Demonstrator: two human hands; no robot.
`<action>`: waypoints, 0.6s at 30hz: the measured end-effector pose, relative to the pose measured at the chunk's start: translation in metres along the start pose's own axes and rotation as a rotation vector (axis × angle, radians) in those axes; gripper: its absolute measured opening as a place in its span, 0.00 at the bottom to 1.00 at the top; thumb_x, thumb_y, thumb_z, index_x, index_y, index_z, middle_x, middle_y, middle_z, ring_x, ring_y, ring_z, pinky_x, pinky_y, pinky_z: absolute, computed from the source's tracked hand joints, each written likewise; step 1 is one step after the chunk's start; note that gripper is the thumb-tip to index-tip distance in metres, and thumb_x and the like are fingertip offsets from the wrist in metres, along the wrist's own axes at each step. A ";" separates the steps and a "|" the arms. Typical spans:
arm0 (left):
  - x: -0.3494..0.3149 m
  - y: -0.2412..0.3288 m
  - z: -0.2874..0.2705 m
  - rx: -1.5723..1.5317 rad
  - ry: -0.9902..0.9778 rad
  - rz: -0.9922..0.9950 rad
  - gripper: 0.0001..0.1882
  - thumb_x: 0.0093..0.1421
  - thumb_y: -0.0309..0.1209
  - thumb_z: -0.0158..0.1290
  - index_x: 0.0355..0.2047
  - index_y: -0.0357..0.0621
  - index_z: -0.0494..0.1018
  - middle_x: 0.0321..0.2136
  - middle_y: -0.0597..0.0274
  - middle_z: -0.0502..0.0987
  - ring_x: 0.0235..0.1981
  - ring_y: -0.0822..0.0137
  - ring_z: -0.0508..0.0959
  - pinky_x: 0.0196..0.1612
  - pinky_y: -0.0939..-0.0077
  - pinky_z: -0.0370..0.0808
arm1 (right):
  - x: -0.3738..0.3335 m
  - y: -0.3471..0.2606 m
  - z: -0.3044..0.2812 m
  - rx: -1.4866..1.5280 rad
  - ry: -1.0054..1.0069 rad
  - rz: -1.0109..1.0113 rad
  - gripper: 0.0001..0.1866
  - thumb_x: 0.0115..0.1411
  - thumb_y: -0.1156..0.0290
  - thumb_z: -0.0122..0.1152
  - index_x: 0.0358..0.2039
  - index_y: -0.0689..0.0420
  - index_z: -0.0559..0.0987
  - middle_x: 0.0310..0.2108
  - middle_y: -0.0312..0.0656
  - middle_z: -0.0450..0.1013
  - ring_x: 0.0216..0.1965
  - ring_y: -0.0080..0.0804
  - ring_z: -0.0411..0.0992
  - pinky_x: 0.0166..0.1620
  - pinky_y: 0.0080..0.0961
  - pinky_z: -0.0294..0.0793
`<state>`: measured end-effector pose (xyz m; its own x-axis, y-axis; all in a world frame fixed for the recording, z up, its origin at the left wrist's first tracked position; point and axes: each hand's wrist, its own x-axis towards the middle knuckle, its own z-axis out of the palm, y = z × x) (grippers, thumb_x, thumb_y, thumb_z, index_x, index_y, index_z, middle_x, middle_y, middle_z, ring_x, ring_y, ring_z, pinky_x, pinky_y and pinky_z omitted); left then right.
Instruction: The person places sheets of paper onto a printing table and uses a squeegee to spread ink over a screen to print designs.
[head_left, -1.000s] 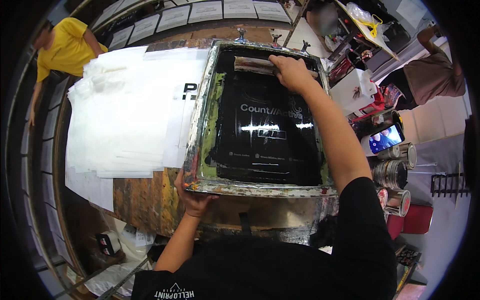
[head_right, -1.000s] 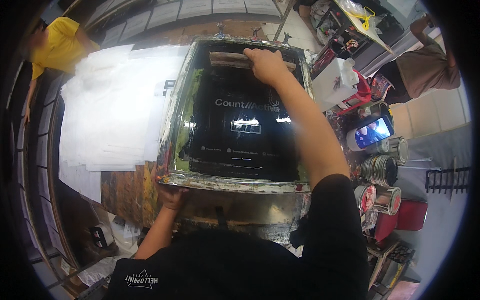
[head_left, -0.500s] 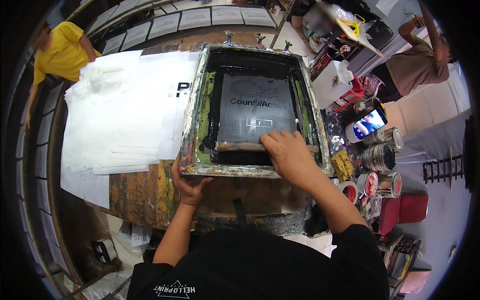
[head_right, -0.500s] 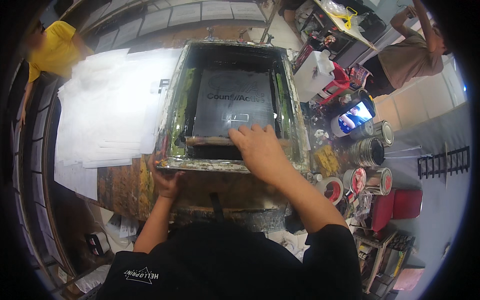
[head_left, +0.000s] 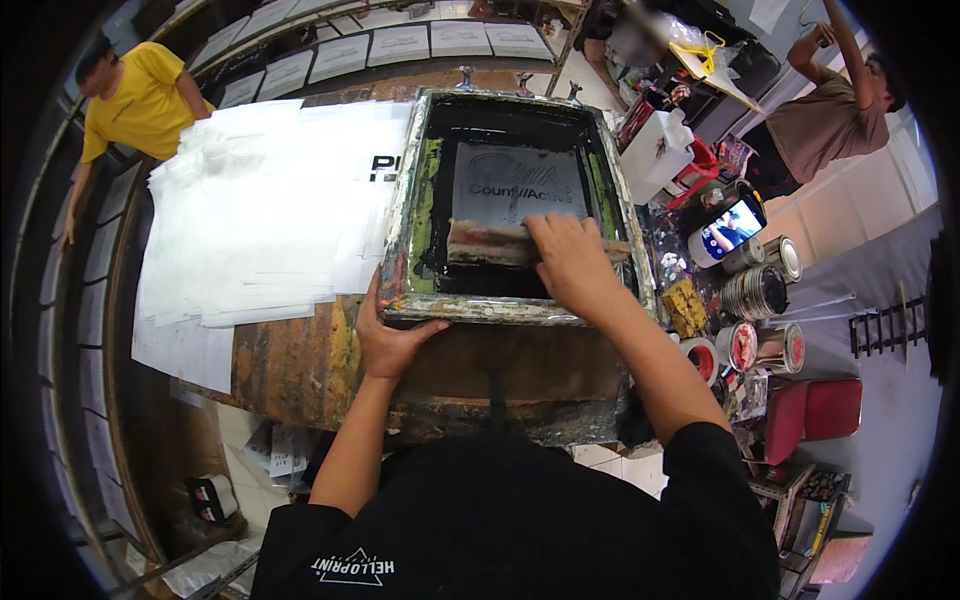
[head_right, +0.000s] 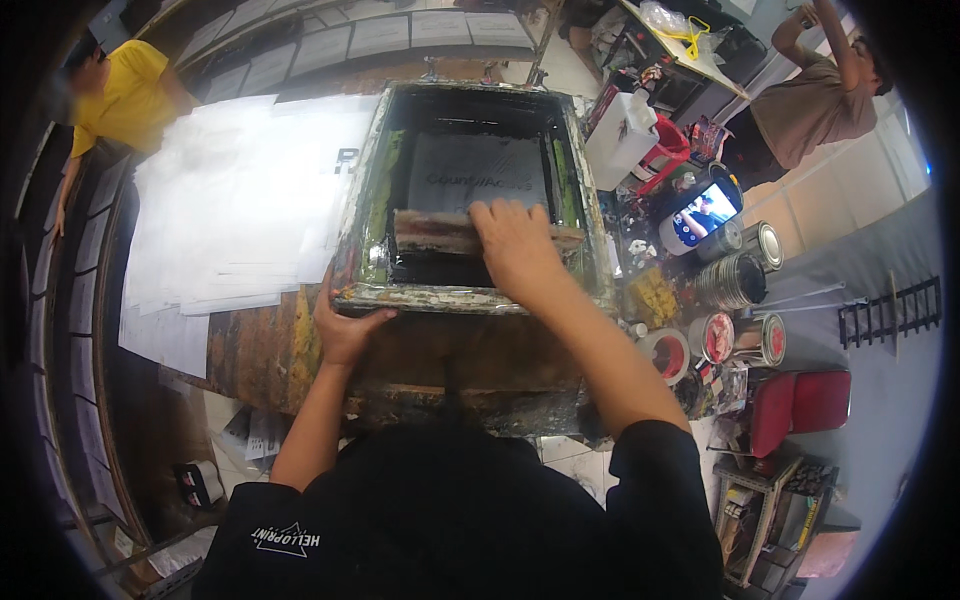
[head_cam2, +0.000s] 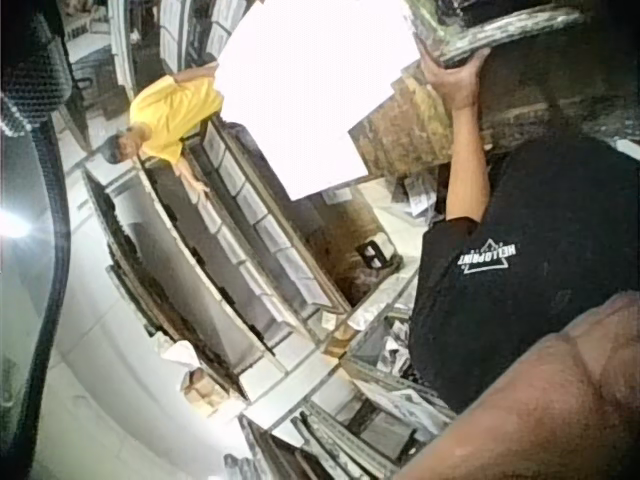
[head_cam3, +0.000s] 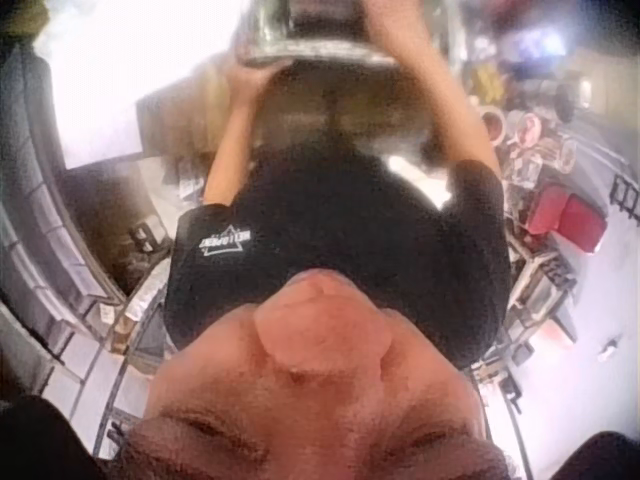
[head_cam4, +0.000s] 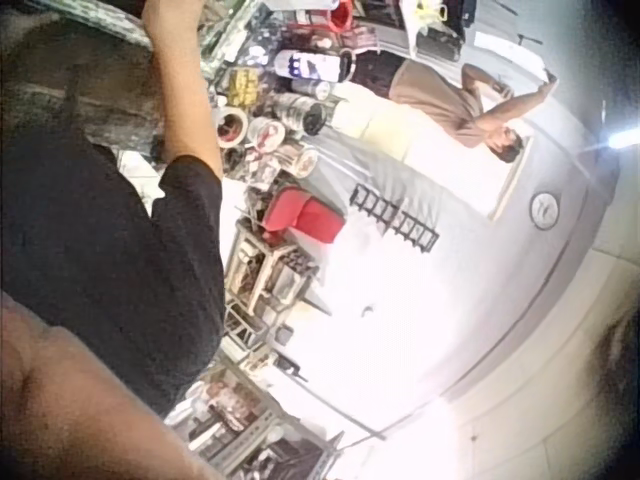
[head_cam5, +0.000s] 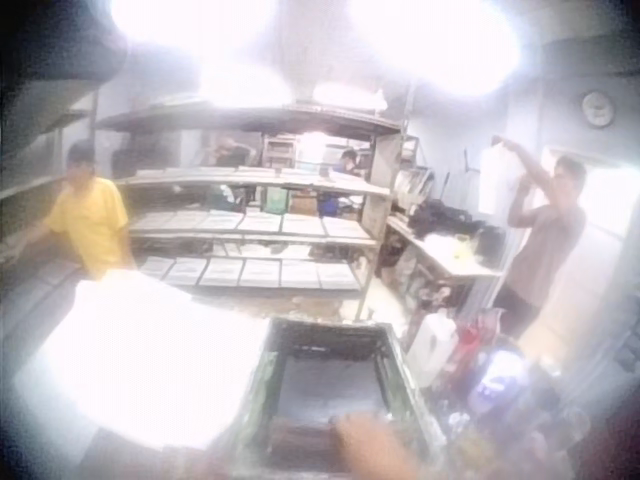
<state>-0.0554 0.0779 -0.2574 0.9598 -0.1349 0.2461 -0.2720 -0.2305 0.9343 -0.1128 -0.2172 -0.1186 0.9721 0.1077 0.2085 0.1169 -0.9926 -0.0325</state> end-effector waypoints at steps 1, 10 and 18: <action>0.000 -0.002 0.000 0.055 0.005 -0.004 0.68 0.30 0.46 0.86 0.70 0.31 0.65 0.49 0.48 0.80 0.51 0.54 0.79 0.56 0.59 0.77 | 0.000 0.003 -0.003 0.035 0.001 -0.013 0.30 0.53 0.74 0.70 0.56 0.56 0.69 0.47 0.47 0.72 0.52 0.48 0.71 0.52 0.45 0.64; -0.003 -0.009 -0.003 0.234 0.032 0.150 0.68 0.28 0.51 0.85 0.69 0.37 0.67 0.47 0.51 0.79 0.47 0.49 0.76 0.54 0.54 0.74 | -0.010 -0.006 -0.001 0.114 -0.094 -0.057 0.28 0.53 0.72 0.73 0.51 0.57 0.69 0.45 0.46 0.71 0.52 0.47 0.70 0.55 0.46 0.61; -0.006 -0.017 -0.005 0.194 0.003 0.111 0.68 0.27 0.51 0.85 0.68 0.37 0.67 0.47 0.53 0.76 0.46 0.51 0.76 0.51 0.54 0.75 | 0.027 0.022 0.027 0.014 -0.035 -0.090 0.28 0.52 0.72 0.74 0.50 0.56 0.69 0.44 0.45 0.71 0.50 0.45 0.70 0.56 0.48 0.60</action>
<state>-0.0560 0.0874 -0.2734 0.9232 -0.1675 0.3459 -0.3843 -0.3953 0.8343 -0.0789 -0.2349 -0.1400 0.9641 0.1986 0.1764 0.2067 -0.9780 -0.0287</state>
